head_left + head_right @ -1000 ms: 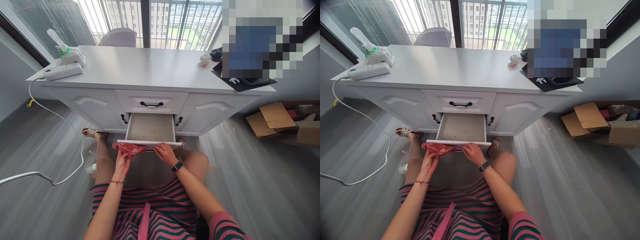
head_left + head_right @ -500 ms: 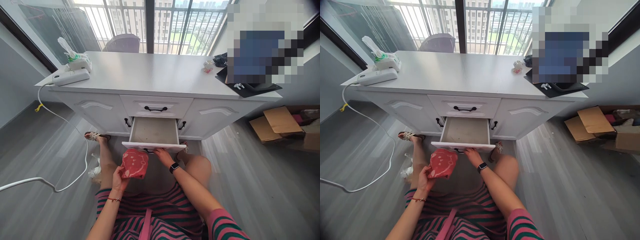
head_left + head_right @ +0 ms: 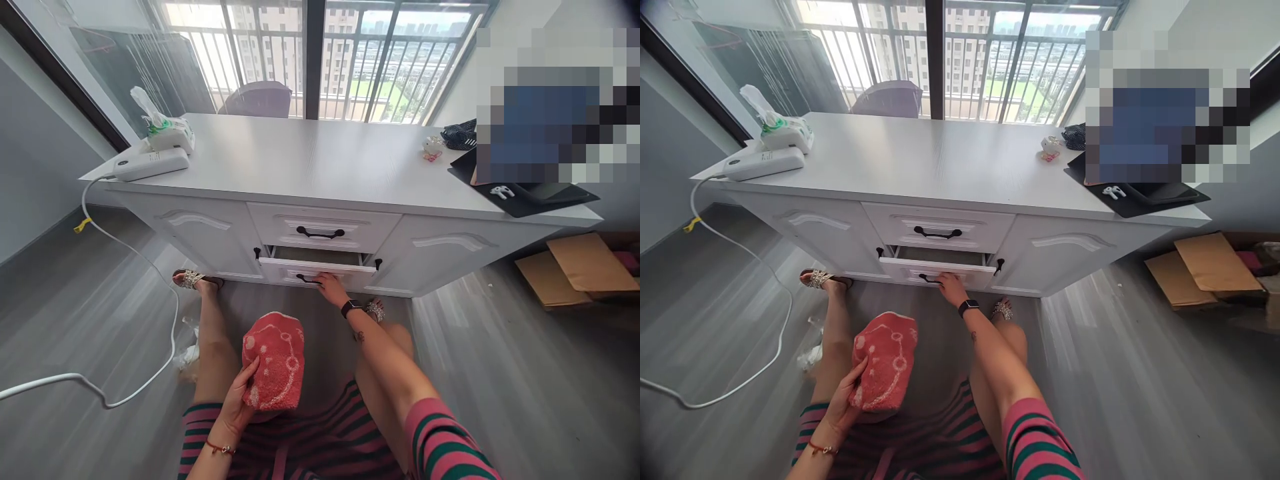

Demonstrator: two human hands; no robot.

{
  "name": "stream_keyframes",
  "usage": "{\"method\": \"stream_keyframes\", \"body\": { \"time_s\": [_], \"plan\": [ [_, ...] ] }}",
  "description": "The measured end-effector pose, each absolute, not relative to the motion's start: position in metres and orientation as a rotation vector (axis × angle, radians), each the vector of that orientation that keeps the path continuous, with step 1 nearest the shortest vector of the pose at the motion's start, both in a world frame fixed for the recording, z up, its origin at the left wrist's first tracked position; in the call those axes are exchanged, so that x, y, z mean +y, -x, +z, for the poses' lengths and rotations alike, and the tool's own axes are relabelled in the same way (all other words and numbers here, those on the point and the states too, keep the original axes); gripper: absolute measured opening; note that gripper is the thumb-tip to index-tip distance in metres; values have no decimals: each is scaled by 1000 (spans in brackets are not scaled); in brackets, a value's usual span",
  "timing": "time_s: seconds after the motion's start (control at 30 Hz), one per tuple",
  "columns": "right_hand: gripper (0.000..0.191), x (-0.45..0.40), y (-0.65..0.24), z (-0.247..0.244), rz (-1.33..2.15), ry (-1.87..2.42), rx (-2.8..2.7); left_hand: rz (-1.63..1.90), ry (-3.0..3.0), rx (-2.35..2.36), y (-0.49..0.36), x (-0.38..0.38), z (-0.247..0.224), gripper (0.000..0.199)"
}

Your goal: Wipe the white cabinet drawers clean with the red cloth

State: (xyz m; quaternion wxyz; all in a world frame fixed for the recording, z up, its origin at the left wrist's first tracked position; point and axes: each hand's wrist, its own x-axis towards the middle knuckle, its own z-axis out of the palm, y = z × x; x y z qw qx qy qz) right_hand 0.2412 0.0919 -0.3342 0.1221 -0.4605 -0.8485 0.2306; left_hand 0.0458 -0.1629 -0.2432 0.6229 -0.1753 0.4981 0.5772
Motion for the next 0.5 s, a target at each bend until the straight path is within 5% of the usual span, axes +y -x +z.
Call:
{"method": "stream_keyframes", "body": {
  "time_s": [0.27,0.5],
  "plan": [
    [49,115,-223,-341,607,1664,-2125,1443,372,1029,-51,-152,-233,53],
    [61,89,-209,-323,986,1558,-1822,1504,397,964,-47,-146,-216,42]
  ]
}}
